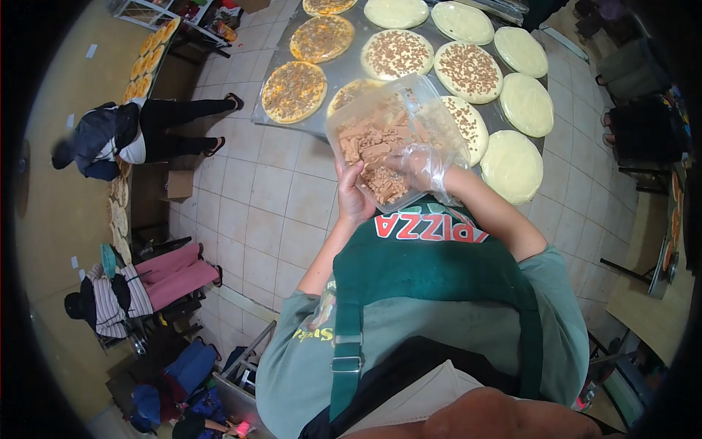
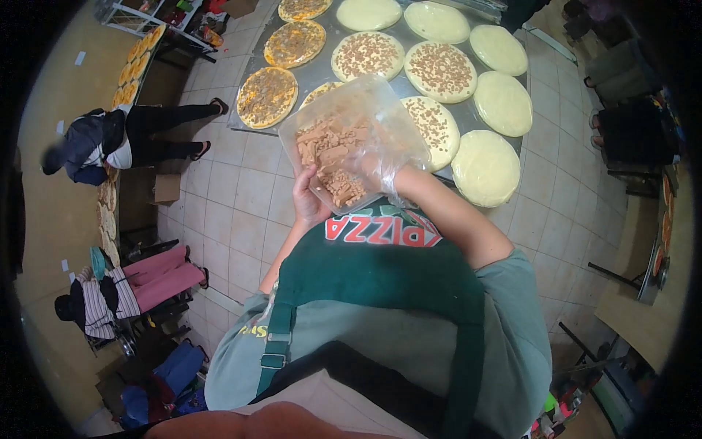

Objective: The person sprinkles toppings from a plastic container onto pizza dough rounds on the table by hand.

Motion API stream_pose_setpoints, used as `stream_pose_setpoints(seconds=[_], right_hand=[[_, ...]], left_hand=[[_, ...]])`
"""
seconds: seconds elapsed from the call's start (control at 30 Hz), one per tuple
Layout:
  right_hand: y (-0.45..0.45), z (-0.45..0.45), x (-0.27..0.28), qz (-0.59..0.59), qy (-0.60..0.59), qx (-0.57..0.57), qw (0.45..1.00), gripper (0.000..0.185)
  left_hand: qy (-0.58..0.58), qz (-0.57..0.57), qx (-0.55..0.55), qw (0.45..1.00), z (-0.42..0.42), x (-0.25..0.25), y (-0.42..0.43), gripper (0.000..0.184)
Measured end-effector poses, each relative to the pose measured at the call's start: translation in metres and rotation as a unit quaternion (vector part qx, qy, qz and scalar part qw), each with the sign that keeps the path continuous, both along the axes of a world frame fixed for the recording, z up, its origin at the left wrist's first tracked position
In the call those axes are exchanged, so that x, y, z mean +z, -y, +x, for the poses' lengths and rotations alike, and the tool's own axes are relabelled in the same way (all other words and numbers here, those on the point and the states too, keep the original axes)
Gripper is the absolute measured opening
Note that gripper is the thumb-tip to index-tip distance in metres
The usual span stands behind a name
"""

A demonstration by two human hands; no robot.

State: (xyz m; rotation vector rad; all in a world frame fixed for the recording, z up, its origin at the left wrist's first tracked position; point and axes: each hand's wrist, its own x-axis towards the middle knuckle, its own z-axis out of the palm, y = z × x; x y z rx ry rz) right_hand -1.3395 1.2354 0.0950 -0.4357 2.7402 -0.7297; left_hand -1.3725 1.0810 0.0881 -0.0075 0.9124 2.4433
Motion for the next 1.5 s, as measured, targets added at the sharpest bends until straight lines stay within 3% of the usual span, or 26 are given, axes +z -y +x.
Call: stream_pose_setpoints(seconds=[0.13,0.23,0.37,0.43,0.47,0.53,0.63,0.77,0.9,0.97,1.03,1.1,1.13,1.2,1.23,1.3,1.33,1.4,1.43,1.5], right_hand=[[0.012,0.004,-0.009,-0.062,-0.056,0.031,0.996,0.05],[0.015,0.004,-0.017,-0.034,0.087,-0.004,0.996,0.043],[0.007,0.004,-0.022,-0.051,0.153,0.013,0.987,0.042],[0.004,0.0,-0.027,-0.158,0.226,0.039,0.96,0.042],[0.003,0.0,-0.033,-0.159,0.225,0.037,0.961,0.042],[0.003,-0.001,-0.046,-0.29,0.233,0.06,0.926,0.042],[0.003,-0.005,-0.033,-0.295,0.262,0.049,0.918,0.042],[-0.002,-0.004,-0.023,-0.277,0.244,0.008,0.929,0.038],[-0.004,-0.002,-0.036,-0.199,0.113,-0.113,0.967,0.022],[-0.008,0.001,-0.034,-0.293,0.049,-0.205,0.932,0.017],[-0.013,0.002,-0.024,-0.31,0.041,-0.23,0.922,0.015],[-0.021,0.003,-0.028,-0.506,0.186,-0.32,0.779,0.018],[-0.027,0.005,-0.028,-0.504,0.188,-0.324,0.778,0.018],[-0.042,0.01,-0.024,-0.68,0.184,-0.361,0.611,0.022],[-0.05,0.013,-0.024,-0.679,0.184,-0.363,0.612,0.022],[-0.072,0.019,-0.025,-0.715,0.125,-0.398,0.562,0.024],[-0.086,0.024,-0.044,-0.713,0.126,-0.398,0.563,0.024],[-0.115,0.034,-0.095,-0.555,-0.059,-0.396,0.729,0.024],[-0.123,0.037,-0.094,-0.554,-0.057,-0.393,0.732,0.024],[-0.138,0.04,-0.089,-0.666,0.088,-0.569,0.473,0.026]], left_hand=[[0.01,-0.006,-0.001,1.0,-0.002,-0.004,-0.002,0.054],[0.012,-0.003,0.003,1.0,-0.003,-0.008,-0.002,0.054],[0.064,-0.036,-0.005,0.997,-0.002,-0.012,-0.001,0.057],[0.075,-0.053,-0.003,0.996,-0.002,-0.014,-0.001,0.056],[0.087,-0.068,0.001,0.994,-0.001,-0.015,-0.002,0.055],[0.074,-0.072,-0.005,0.995,-0.004,-0.019,-0.003,0.055],[0.058,-0.086,-0.007,0.995,-0.005,-0.015,-0.006,0.054],[0.093,-0.09,-0.016,0.991,-0.009,-0.029,-0.01,0.049],[0.094,-0.074,-0.038,0.992,-0.019,-0.044,-0.008,0.047],[0.107,-0.054,-0.045,0.992,-0.027,-0.05,-0.007,0.048],[0.116,-0.065,-0.049,0.99,-0.026,-0.039,-0.008,0.049],[0.11,-0.05,-0.012,0.993,-0.024,-0.027,-0.011,0.046],[0.112,-0.046,-0.01,0.993,-0.025,-0.028,-0.009,0.045],[0.126,-0.04,-0.017,0.991,-0.029,-0.041,0.0,0.045],[0.134,-0.034,-0.02,0.99,-0.031,-0.047,0.004,0.045],[0.141,-0.04,-0.009,0.989,-0.032,-0.046,0.008,0.046],[0.147,-0.039,-0.002,0.988,-0.032,-0.047,0.012,0.046],[0.153,-0.037,0.009,0.987,-0.034,-0.046,0.018,0.047],[0.159,-0.04,0.013,0.986,-0.034,-0.045,0.021,0.047],[0.172,-0.045,0.021,0.984,-0.035,-0.044,0.023,0.048]])
